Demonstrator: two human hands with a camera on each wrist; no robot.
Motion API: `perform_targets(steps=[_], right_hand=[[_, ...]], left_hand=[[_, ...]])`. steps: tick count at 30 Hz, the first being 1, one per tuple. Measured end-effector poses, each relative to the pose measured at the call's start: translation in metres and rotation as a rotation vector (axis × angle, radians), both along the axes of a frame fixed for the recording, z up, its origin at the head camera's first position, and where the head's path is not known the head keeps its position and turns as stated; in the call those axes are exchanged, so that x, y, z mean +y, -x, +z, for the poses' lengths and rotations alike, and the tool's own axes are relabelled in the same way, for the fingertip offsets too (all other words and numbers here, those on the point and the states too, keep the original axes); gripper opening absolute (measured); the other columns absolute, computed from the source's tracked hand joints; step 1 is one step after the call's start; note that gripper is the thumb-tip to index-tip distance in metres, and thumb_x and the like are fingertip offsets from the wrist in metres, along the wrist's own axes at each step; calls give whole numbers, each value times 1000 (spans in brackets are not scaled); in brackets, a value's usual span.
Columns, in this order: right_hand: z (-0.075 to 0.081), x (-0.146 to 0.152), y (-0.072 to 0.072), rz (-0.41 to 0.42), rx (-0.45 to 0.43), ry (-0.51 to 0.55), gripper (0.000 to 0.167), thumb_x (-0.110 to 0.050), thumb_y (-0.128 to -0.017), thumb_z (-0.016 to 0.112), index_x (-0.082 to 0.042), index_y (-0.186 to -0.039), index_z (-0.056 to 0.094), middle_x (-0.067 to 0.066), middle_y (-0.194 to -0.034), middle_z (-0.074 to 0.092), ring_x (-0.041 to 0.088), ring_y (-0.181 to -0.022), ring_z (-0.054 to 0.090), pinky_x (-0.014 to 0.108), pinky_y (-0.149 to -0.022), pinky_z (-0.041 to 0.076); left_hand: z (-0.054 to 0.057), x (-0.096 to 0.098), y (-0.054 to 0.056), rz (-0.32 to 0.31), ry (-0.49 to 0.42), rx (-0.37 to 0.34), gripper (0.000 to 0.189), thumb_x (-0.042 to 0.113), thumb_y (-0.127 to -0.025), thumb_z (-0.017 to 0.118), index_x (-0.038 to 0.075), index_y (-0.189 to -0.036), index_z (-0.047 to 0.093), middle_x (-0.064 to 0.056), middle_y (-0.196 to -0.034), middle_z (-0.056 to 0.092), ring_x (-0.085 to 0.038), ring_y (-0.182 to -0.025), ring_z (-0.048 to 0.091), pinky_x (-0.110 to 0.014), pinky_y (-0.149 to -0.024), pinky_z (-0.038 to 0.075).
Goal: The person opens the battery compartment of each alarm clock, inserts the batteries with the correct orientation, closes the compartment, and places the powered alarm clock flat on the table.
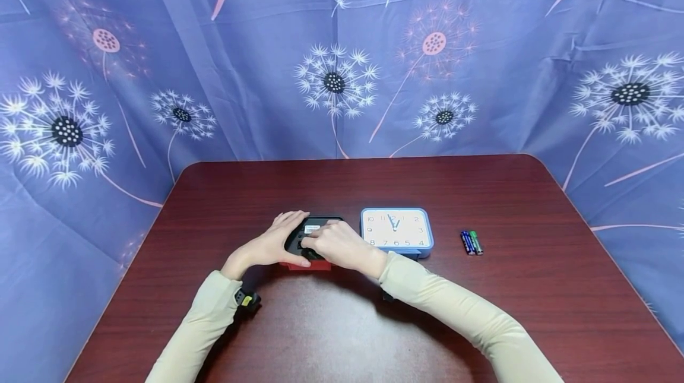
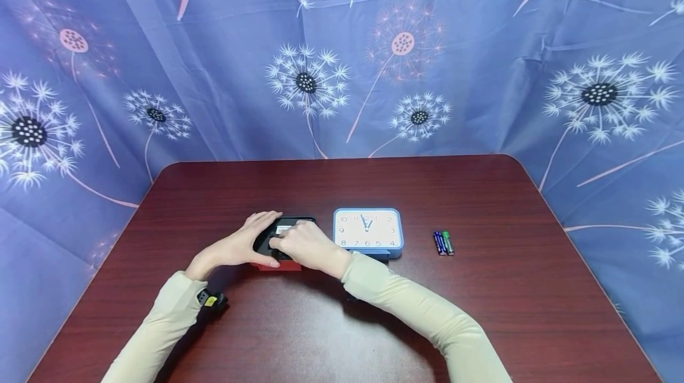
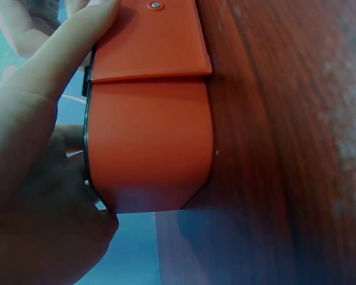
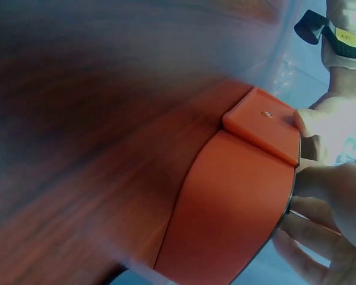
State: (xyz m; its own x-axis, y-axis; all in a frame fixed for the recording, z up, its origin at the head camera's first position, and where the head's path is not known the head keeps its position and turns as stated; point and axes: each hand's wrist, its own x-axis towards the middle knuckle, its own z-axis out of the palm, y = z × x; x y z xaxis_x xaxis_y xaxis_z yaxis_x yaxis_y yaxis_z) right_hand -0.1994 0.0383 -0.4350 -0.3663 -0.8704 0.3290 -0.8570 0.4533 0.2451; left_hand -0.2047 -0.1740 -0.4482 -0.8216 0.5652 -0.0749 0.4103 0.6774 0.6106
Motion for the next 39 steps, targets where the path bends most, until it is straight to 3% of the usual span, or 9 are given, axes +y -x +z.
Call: perform_targets(steps=[6,14,26,39], right_hand=[[3,3,0,5,-40,83,13,-18,-83,70,-23,-94,68,-9,-89,73,11,-74,68,28,-65,54],[2,8,-2,16,-125,225,9,-8,-83,65,-16,-83,61,-5,-76,67,13,-63,64,28,-52,51],[3,14,-8,-38,-170,235,15,-7,-77,64,-17,-79,55,-6,-67,57,9,-51,51,21,-42,35],[4,23,-18,-33,-225,269,13,-4,-78,66,-16,-83,62,-5,-69,58,8,-50,51,19,-42,36]], left_hand=[[0,-1,-1,0,-1,-27,107,42,-74,82,3,-153,21,-25,-158,19,-43,-146,11,-65,-113,15],[-2,-1,-1,3,-13,-26,107,42,-73,82,3,-153,22,-25,-157,20,-43,-146,13,-66,-112,15],[-3,-1,-1,5,-16,-20,107,42,-73,83,4,-153,23,-25,-157,20,-43,-146,13,-66,-112,15],[-2,1,0,2,-42,7,107,40,-70,85,2,-151,26,-25,-156,24,-42,-145,16,-64,-113,16]])
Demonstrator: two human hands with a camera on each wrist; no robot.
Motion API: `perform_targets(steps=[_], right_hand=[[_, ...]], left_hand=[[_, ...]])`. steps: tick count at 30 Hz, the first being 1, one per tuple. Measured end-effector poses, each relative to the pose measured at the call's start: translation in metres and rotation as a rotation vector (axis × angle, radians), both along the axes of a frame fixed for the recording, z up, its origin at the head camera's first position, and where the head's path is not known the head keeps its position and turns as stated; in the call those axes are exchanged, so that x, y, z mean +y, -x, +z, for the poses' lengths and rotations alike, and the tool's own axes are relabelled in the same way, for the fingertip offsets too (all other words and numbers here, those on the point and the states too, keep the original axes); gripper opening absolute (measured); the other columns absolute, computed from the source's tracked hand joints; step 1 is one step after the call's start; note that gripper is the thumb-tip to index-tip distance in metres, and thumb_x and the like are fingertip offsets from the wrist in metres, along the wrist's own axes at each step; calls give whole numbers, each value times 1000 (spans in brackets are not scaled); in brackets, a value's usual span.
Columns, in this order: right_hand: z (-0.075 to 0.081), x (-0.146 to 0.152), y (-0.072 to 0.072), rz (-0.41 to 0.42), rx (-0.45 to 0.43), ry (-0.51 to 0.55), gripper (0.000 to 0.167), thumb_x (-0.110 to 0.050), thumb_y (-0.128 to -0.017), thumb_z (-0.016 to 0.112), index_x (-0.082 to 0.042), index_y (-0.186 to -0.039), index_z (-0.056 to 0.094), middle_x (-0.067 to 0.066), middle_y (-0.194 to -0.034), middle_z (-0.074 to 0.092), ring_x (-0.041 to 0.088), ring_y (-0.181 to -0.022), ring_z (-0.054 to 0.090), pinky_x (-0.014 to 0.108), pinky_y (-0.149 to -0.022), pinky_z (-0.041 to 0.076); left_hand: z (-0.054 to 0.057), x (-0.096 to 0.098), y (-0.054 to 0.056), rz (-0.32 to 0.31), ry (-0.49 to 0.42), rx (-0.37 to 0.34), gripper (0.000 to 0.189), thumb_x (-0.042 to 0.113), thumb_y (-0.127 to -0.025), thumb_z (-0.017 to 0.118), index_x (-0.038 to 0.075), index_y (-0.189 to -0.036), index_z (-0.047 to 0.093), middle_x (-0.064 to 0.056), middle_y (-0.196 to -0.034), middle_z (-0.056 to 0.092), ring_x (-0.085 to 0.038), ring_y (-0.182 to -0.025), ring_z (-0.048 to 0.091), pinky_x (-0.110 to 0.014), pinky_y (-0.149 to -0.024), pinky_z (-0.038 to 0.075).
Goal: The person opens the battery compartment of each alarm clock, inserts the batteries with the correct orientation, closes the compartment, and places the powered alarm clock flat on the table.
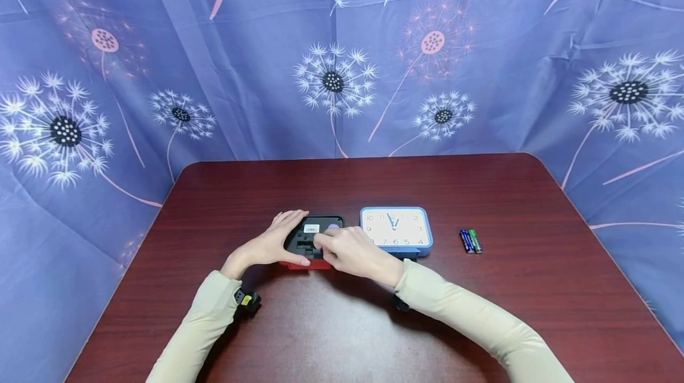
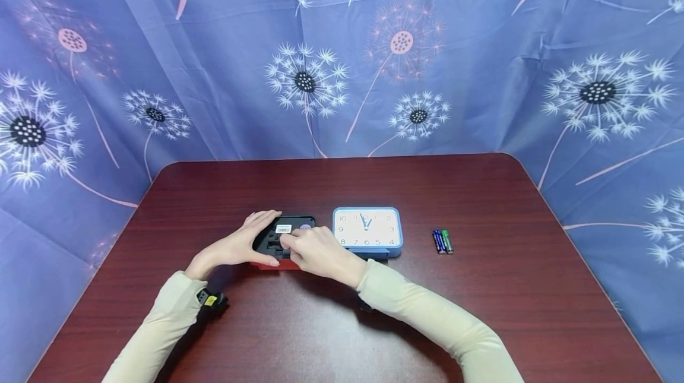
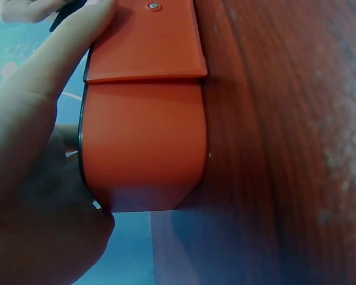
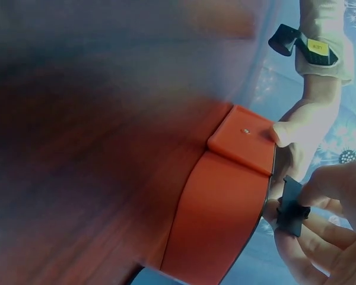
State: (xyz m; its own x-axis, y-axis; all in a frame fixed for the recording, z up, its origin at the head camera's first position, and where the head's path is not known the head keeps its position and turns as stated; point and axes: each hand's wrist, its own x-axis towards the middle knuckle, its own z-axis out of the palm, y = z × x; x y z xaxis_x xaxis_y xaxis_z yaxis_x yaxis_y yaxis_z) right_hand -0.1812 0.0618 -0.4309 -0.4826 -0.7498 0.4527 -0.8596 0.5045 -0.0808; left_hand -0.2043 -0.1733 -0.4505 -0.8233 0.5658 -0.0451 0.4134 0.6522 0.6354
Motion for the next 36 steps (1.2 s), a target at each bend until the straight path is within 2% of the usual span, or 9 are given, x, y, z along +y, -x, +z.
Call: perform_targets(steps=[9,17,26,36], right_hand=[[-3,7,-6,31,-52,25,15,-2,-79,66,-16,-86,64,-7,-70,60,4,-52,53,15,-45,36],[-7,9,-7,39,10,39,15,-6,-78,69,-18,-85,63,-9,-69,60,4,-54,54,17,-45,39],[-7,14,-12,55,-2,39,11,-8,-82,68,-16,-86,62,-7,-70,60,5,-57,57,17,-50,44],[-7,17,-18,57,50,49,10,-6,-84,66,-14,-90,65,-5,-78,64,7,-64,62,21,-56,51]], left_hand=[[-2,-2,1,6,-3,0,107,42,-70,84,4,-152,26,-25,-156,24,-42,-145,16,-64,-113,16],[-3,-1,1,12,2,-5,108,42,-70,84,5,-152,25,-25,-156,23,-43,-145,15,-64,-112,18],[-3,-1,1,8,-1,-5,107,42,-71,84,4,-152,25,-24,-156,23,-43,-145,15,-65,-113,15],[-2,0,0,5,-3,8,106,40,-70,85,3,-151,27,-25,-156,24,-42,-145,17,-63,-113,16]])
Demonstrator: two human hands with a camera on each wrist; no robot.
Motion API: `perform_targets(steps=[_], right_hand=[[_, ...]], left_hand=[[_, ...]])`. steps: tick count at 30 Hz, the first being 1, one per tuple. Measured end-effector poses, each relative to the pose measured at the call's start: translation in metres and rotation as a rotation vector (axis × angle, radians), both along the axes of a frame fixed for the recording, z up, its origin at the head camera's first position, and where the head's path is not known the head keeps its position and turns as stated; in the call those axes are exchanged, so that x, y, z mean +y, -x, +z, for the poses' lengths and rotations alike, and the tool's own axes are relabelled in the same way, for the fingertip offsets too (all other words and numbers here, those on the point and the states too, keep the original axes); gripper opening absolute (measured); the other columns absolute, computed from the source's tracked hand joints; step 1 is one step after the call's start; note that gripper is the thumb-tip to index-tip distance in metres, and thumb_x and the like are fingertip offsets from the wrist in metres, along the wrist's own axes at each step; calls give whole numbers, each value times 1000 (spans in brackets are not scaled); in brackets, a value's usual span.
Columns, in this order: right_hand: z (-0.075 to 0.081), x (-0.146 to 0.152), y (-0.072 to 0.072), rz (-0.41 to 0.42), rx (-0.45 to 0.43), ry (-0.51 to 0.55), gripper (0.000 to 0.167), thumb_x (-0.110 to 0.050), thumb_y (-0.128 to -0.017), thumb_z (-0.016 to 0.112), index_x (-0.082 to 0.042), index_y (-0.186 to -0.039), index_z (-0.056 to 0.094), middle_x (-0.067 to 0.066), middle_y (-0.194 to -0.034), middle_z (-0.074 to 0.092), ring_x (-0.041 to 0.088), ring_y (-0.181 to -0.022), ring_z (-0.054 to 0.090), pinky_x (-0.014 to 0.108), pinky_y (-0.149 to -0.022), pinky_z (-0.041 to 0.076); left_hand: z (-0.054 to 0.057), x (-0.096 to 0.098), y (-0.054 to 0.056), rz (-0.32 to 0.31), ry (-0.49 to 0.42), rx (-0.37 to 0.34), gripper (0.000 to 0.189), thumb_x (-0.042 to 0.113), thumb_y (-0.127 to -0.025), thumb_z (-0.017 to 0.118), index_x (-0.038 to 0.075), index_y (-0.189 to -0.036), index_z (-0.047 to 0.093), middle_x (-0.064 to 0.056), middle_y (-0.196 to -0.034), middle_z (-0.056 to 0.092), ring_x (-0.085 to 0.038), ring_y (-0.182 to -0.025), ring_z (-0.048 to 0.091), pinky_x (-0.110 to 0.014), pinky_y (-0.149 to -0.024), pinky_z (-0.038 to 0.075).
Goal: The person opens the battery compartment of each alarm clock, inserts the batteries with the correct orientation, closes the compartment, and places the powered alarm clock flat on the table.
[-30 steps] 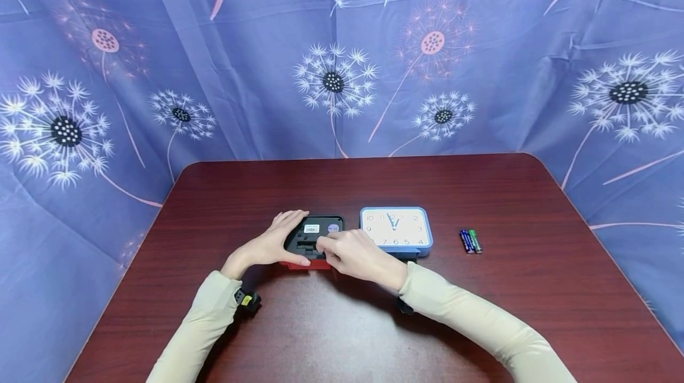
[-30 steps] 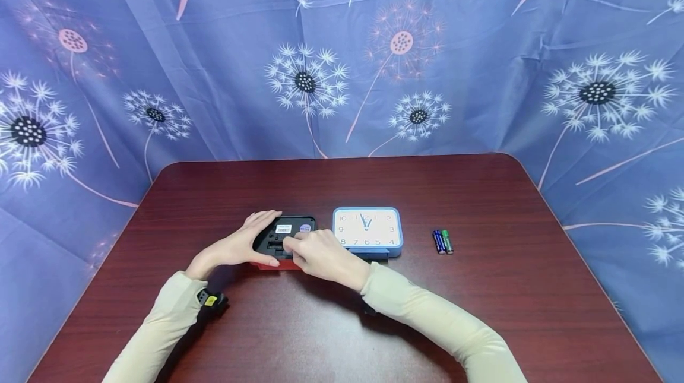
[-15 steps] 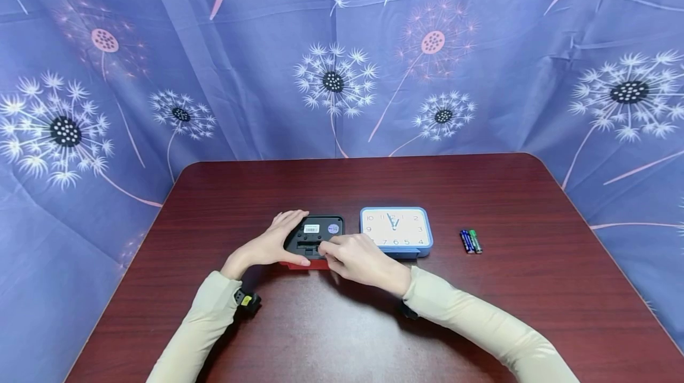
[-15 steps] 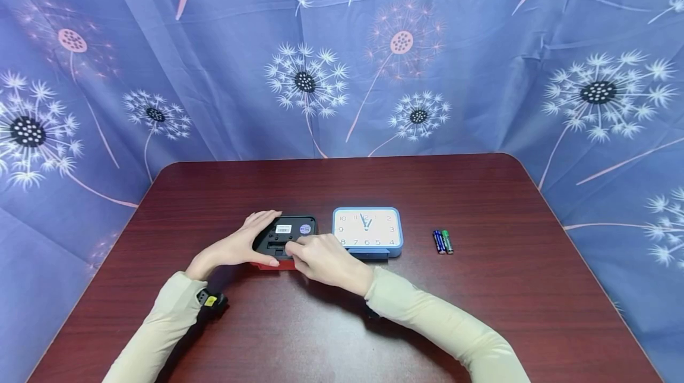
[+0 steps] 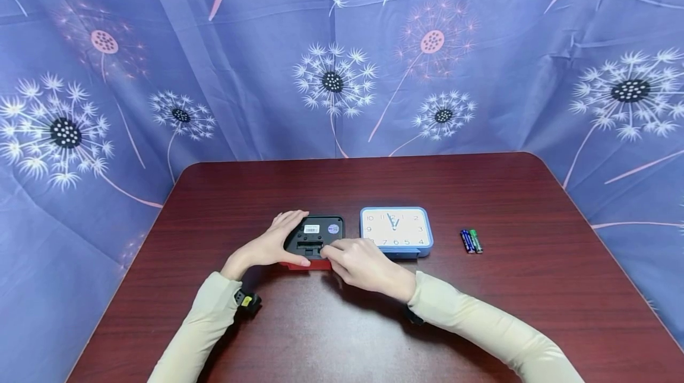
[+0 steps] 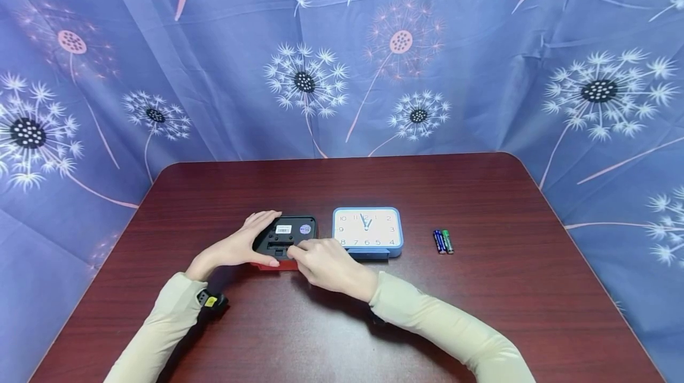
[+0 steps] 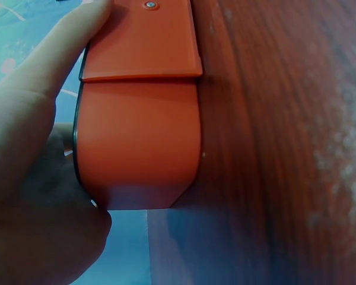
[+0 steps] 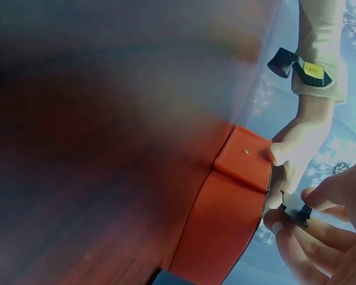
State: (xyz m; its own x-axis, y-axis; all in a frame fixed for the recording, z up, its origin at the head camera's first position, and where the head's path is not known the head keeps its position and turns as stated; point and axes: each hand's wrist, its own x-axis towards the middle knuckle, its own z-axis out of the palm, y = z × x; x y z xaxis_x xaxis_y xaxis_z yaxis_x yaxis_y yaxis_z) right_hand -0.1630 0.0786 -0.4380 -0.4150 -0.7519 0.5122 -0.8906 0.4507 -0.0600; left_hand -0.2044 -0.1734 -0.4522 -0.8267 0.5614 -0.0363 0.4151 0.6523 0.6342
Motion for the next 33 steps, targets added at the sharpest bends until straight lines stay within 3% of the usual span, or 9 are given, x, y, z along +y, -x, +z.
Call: perform_targets(steps=[16,25,29,33], right_hand=[[-4,3,-9,44,-1,15,26,-4,-81,69,-14,-105,67,-2,-89,72,7,-74,68,21,-62,54],[-3,3,-14,14,-47,-42,23,-9,-80,71,-14,-98,57,-8,-65,61,3,-52,51,17,-46,41],[-1,3,-17,-13,-58,-93,24,-12,-81,72,-14,-101,61,-7,-63,61,4,-52,54,20,-45,42],[0,4,-18,-39,-97,-181,10,-14,-82,72,-16,-91,68,-7,-67,66,7,-57,61,23,-46,44]], left_hand=[[-2,0,0,3,-7,17,106,40,-69,85,4,-151,28,-26,-155,25,-42,-144,18,-63,-113,19],[-2,-1,0,12,3,14,106,42,-69,85,4,-151,28,-26,-156,24,-44,-145,17,-64,-113,16],[-1,-1,-1,12,2,11,106,41,-70,85,4,-151,28,-26,-156,24,-43,-145,17,-64,-113,17],[-1,0,0,12,1,18,105,41,-69,85,5,-151,29,-25,-155,25,-42,-144,18,-63,-113,19]])
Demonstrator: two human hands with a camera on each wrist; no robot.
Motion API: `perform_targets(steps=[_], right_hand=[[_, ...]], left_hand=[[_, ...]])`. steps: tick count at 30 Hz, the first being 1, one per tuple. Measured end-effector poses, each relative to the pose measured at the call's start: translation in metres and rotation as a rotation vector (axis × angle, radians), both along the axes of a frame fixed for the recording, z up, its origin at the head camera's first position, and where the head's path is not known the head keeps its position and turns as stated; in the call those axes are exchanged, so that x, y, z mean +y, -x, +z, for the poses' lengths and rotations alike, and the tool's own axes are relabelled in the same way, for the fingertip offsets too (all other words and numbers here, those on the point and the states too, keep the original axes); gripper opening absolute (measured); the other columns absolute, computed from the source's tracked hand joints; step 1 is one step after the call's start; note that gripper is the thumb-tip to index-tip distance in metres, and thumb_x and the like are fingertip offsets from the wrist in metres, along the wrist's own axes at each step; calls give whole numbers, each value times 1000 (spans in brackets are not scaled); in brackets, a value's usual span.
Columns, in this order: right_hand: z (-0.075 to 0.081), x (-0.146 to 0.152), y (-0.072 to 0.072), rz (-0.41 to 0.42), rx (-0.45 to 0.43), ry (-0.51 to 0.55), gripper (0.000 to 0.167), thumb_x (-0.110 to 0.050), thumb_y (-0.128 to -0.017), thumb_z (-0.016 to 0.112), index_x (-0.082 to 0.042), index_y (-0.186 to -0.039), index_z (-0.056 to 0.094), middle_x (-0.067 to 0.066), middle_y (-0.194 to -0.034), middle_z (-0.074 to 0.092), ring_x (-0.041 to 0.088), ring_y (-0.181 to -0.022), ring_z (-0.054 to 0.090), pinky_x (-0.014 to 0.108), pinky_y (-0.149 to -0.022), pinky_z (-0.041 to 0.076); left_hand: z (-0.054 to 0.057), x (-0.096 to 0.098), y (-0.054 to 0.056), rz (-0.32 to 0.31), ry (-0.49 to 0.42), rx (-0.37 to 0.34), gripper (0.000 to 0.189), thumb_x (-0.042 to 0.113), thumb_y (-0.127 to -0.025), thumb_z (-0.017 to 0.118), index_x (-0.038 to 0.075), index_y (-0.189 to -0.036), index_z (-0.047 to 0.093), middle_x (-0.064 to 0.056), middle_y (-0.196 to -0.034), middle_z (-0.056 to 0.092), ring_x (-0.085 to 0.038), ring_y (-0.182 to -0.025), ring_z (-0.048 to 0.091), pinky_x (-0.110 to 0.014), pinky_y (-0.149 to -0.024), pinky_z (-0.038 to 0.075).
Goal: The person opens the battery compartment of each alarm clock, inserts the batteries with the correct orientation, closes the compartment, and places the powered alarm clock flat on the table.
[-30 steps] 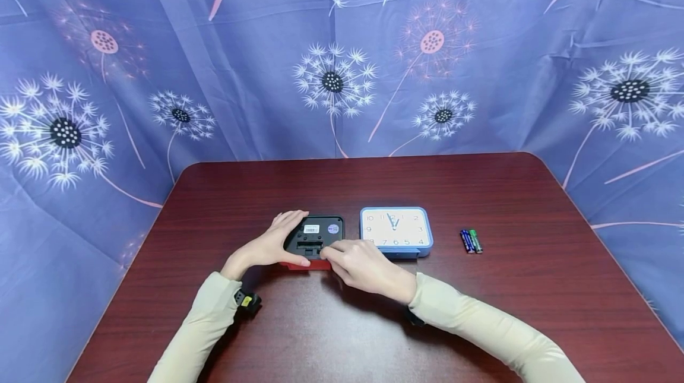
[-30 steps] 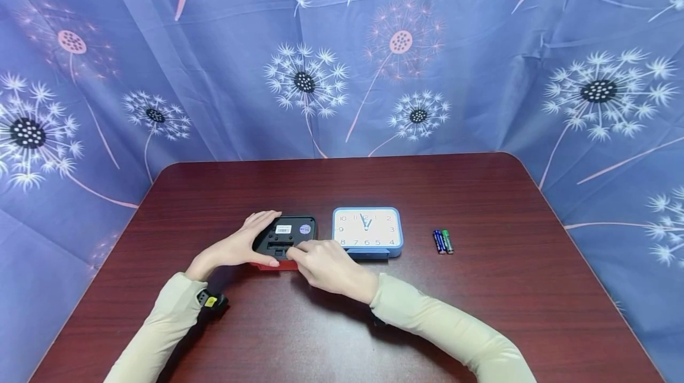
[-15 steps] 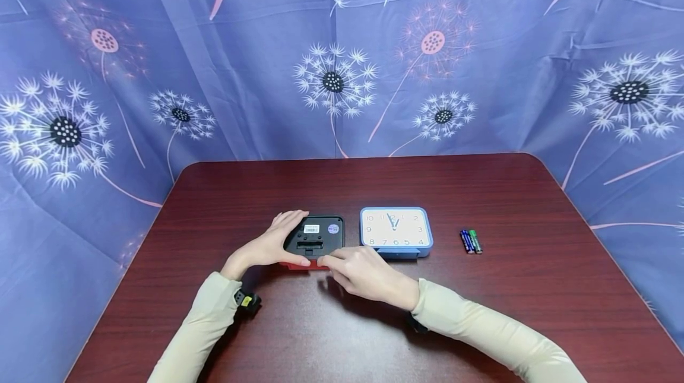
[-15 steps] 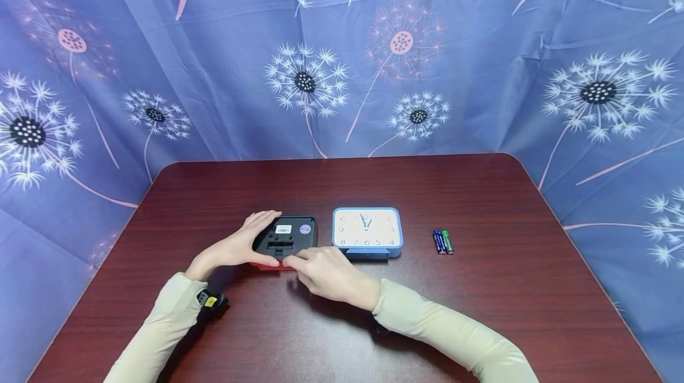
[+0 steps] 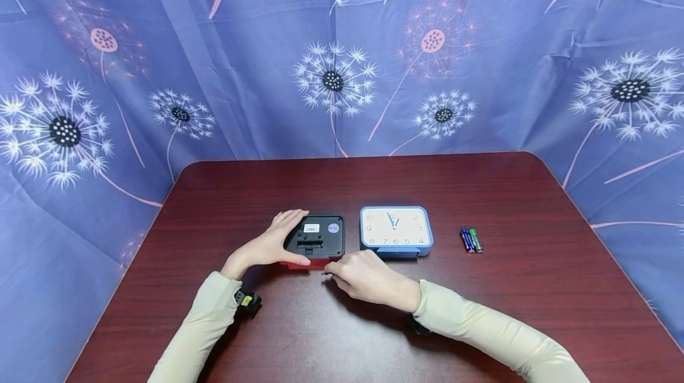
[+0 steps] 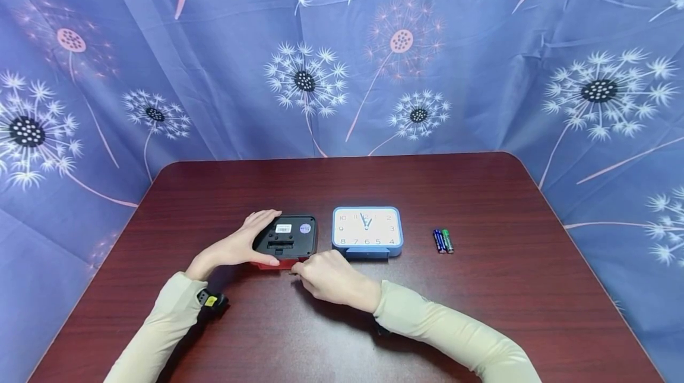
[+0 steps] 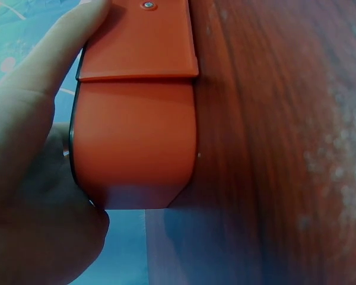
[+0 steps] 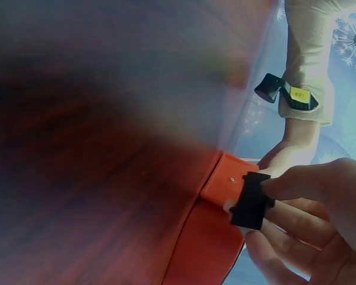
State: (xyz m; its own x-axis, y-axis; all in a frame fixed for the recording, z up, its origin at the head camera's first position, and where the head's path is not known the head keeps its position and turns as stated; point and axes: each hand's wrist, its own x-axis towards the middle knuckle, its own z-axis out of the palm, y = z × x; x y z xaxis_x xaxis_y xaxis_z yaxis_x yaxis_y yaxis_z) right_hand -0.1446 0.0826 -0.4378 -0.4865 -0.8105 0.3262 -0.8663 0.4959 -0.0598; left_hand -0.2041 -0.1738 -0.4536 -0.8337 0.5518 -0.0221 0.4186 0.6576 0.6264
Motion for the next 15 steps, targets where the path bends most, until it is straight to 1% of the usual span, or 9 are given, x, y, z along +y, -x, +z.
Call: perform_targets(steps=[2,4,6,11,15], right_hand=[[1,0,-1,-15,-27,-42,6,-14,-83,71,-18,-87,69,-7,-68,66,7,-58,61,23,-45,43],[2,0,-2,-28,-46,-72,5,-14,-84,70,-19,-86,70,-7,-67,66,7,-57,61,23,-44,43],[2,1,-3,-33,-60,-87,7,-14,-84,69,-20,-87,71,-7,-68,66,7,-57,60,23,-43,42],[0,2,-4,-43,-61,-107,7,-14,-83,70,-20,-87,71,-6,-67,65,9,-57,61,24,-43,41],[-1,3,-5,-56,-71,-126,10,-12,-82,71,-20,-89,72,-5,-68,68,10,-57,62,25,-43,43]], left_hand=[[0,0,0,-3,-1,7,105,41,-69,85,4,-150,29,-25,-155,26,-41,-144,19,-63,-113,19],[-1,0,1,-4,-3,9,105,41,-69,85,4,-150,30,-25,-155,27,-41,-144,19,-63,-113,19],[-2,-1,1,-4,-5,11,106,41,-69,85,4,-150,30,-25,-155,27,-41,-144,19,-63,-113,19],[-2,0,1,-6,-7,10,106,41,-69,85,4,-150,29,-25,-154,27,-41,-144,19,-63,-113,19],[-2,-1,1,-7,-4,6,106,41,-69,85,4,-151,28,-25,-155,26,-42,-144,18,-64,-112,19]])
